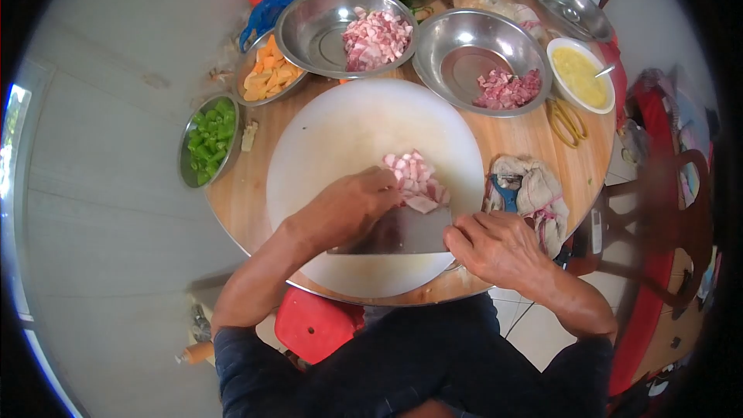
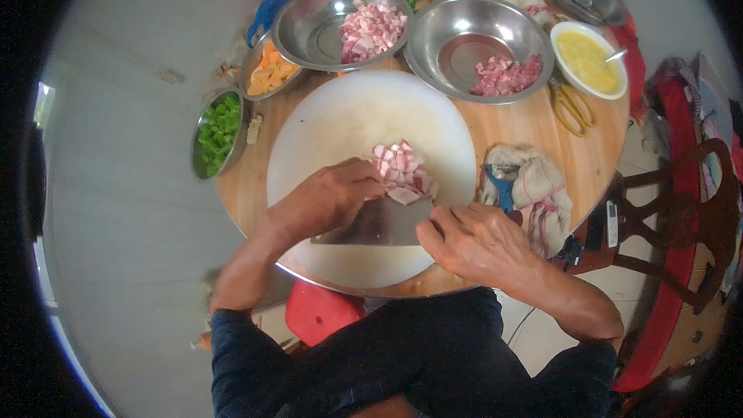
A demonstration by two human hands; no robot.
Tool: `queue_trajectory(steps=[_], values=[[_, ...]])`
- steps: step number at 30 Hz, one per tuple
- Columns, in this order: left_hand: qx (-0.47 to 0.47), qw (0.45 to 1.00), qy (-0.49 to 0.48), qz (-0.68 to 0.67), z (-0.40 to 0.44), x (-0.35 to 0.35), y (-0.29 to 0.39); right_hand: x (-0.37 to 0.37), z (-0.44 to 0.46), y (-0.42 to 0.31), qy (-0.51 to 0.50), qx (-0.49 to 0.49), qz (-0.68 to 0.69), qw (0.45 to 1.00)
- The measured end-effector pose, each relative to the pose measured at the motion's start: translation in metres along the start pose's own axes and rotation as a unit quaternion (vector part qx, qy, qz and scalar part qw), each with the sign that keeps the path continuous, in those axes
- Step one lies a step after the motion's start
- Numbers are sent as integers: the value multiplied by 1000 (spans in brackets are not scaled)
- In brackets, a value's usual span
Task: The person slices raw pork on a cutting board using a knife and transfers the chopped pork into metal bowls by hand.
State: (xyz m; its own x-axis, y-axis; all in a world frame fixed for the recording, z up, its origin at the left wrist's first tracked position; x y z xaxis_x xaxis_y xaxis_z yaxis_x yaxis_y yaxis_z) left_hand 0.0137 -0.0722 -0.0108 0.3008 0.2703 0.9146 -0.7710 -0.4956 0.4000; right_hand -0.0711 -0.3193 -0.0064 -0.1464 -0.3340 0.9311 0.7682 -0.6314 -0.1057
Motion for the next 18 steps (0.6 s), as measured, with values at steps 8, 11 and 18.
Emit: queue_trajectory(steps=[8, 11, 18], values=[[127, 989, -45, -65, -49, 17, -34, 25, -26, 31, 27, -74, 90, 993], [221, 961, 17, -168, -67, 14, -34, 24, -31, 41, 24, -162, 46, 985], [294, 950, 101, -8, -104, -20, -20, -9, -17, 43, -44, -230, -57, 971]])
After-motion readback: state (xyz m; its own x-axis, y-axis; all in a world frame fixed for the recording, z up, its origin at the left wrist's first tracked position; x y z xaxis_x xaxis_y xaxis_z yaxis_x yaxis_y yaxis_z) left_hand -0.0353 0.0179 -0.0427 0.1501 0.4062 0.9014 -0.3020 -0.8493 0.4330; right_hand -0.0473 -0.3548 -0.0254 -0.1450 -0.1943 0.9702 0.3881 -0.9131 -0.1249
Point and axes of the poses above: each hand's wrist, its own z-axis towards the middle knuckle, its own x-axis out of the back of the hand, y = z × x, the point moved 3 cm from there along z, towards the middle knuckle, and after that the axes turned 2 degrees about y, right-handed, at the moved point
